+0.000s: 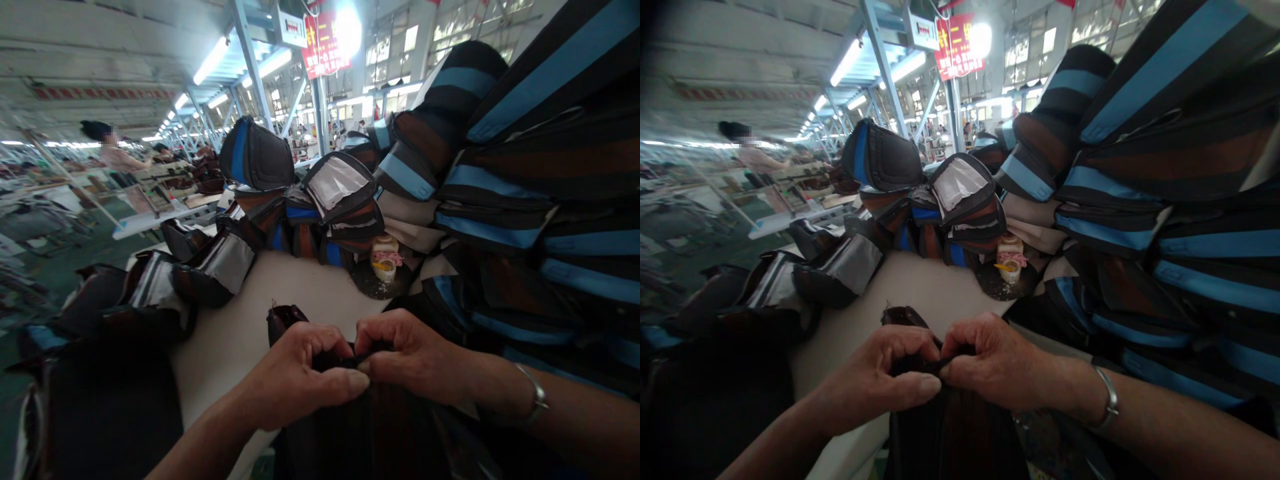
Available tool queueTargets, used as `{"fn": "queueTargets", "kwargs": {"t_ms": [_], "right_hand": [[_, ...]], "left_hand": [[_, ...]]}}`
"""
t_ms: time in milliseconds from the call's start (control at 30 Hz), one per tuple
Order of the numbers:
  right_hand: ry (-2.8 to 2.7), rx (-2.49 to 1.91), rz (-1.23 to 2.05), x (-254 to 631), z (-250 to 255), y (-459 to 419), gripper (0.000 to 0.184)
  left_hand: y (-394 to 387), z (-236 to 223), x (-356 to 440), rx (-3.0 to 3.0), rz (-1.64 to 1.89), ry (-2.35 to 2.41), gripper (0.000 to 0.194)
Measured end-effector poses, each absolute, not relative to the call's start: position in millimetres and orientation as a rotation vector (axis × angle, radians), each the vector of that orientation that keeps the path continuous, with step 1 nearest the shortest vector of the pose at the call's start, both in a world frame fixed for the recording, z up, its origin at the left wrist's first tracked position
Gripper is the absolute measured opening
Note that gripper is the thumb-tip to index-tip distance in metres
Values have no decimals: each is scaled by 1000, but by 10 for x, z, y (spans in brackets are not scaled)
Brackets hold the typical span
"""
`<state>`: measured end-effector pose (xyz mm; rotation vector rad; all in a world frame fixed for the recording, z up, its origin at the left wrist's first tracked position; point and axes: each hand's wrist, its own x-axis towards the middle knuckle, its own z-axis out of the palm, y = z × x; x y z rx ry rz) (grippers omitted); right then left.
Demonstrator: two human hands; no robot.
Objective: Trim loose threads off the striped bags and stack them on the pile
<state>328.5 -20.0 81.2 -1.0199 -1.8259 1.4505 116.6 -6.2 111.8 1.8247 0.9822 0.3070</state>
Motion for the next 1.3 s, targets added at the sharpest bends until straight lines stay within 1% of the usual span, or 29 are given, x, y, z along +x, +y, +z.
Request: {"fn": "queueTargets", "kwargs": {"t_ms": [67, 167, 267, 400, 567, 633, 733, 767, 867, 900, 967, 1033, 1067, 1100, 1167, 1233, 1267, 1300], "right_hand": [[-1818, -1035, 1434, 3259, 815, -204, 9], [-1801, -1065, 1436, 3225, 828, -211, 9], [-1754, -1073, 1498, 3206, 834, -211, 9], [-1739, -1058, 1543, 3195, 814, -212, 11], [-1750, -1058, 1438, 3186, 758, -247, 7], [-1801, -988, 1318, 3192, 739, -266, 10], [-1961, -813, 1046, 3225, 731, -281, 15], [-2021, -756, 963, 3241, 736, -280, 17], [-2214, -603, 697, 3295, 763, -273, 20], [-2280, -566, 587, 3312, 772, -273, 20], [-2407, -504, 371, 3347, 783, -284, 20], [-2510, -464, 258, 3387, 792, -311, 18], [-2519, -448, 276, 3411, 801, -328, 17], [-2498, -447, 368, 3438, 814, -344, 17], [-2345, -555, 735, 3497, 859, -359, 20], [-2106, -752, 1159, 3549, 923, -334, 28], [-2037, -837, 1309, 3568, 961, -305, 32], [-2035, -888, 1389, 3581, 1001, -267, 33]], "left_hand": [[-68, 1114, 1168, 1867, 294, 1014, 23], [-86, 1109, 1176, 1910, 282, 1034, 11], [-84, 1097, 1163, 1909, 304, 1064, 13], [-49, 1040, 1109, 1845, 334, 978, 13], [-78, 999, 1100, 1864, 372, 965, 12], [-99, 1019, 1103, 1885, 370, 970, 13], [-88, 1039, 1063, 1795, 287, 936, 12], [-71, 1033, 1040, 1736, 258, 913, 15], [-15, 979, 986, 1617, 207, 857, 42], [-3, 955, 982, 1609, 180, 851, 48], [-3, 919, 999, 1619, 117, 841, 48], [-34, 917, 1036, 1656, 78, 821, 46], [-58, 933, 1056, 1701, 84, 812, 45], [-85, 960, 1073, 1760, 100, 802, 42], [-141, 1035, 1095, 1892, 140, 760, 38], [-188, 1118, 1102, 2016, 180, 710, 33], [-207, 1156, 1103, 2062, 194, 696, 32], [-222, 1189, 1104, 2101, 202, 694, 30]]}}
